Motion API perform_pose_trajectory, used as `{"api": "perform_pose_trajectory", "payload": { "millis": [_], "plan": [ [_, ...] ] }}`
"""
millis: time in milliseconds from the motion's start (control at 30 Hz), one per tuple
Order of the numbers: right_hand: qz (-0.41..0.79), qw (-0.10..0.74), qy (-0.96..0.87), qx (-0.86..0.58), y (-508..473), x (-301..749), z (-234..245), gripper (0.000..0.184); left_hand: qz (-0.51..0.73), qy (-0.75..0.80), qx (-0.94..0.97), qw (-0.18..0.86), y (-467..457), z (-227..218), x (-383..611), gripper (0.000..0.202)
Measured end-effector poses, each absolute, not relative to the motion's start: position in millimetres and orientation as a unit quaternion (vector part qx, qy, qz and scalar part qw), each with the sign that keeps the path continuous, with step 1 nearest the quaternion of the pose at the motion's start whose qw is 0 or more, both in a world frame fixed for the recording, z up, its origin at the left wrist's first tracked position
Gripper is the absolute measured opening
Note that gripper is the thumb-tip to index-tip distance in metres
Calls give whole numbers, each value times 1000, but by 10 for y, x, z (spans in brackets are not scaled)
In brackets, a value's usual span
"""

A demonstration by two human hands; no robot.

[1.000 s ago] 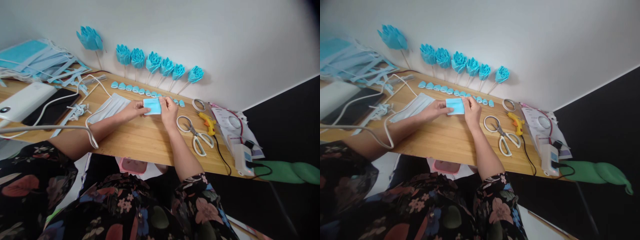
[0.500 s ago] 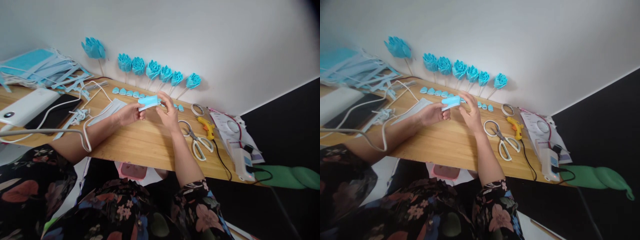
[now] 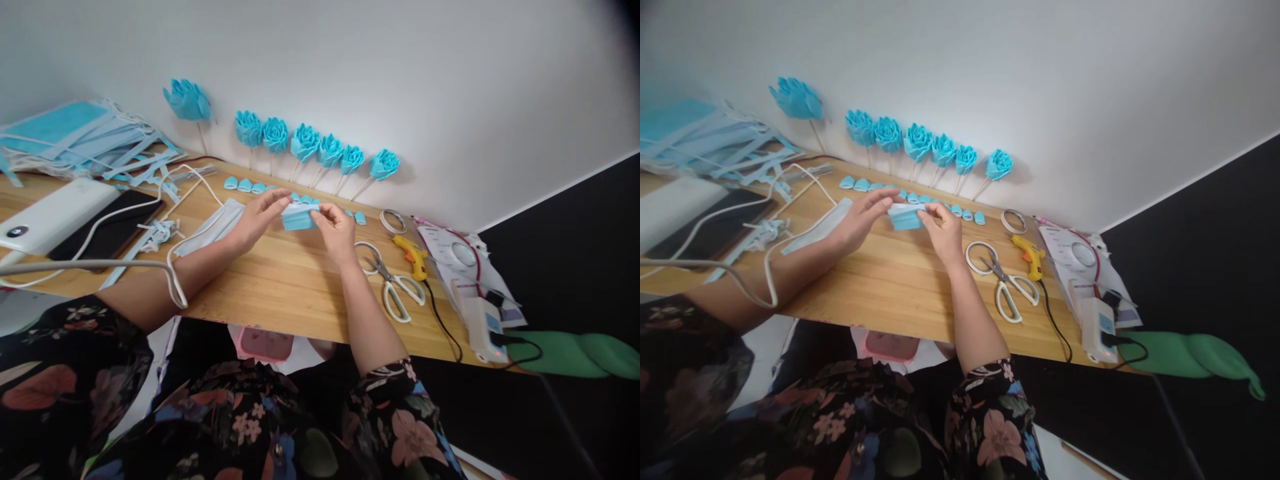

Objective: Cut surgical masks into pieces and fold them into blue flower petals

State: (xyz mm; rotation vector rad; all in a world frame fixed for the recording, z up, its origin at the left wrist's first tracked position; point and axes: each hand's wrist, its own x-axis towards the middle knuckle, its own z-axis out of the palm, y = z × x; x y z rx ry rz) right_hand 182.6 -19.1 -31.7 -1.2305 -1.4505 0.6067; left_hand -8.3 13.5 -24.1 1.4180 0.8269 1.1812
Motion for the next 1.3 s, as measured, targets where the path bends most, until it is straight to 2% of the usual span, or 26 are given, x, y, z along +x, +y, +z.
{"api": "perform_pose_trajectory", "payload": {
  "millis": [333,533,633,867,1133,1300],
  "plan": [
    [256,524,-626,-517,-212,1781,-322,18,469,365,616,518,141,-325,-68,24],
    [257,525,-627,-515,-215,1769,-335,18,444,365,643,507,128,-304,-82,38],
    [250,513,-631,-525,-215,1767,-335,21,420,354,671,498,131,-310,-80,40],
    [277,524,-613,-522,-240,1747,-308,30,406,392,682,465,172,-383,-84,28],
    [225,545,-592,-549,-234,1729,-345,34,388,365,713,456,112,-354,-71,32],
    [254,543,-599,-530,-199,1765,-378,38,397,370,703,461,125,-398,-80,31]
  ]
}}
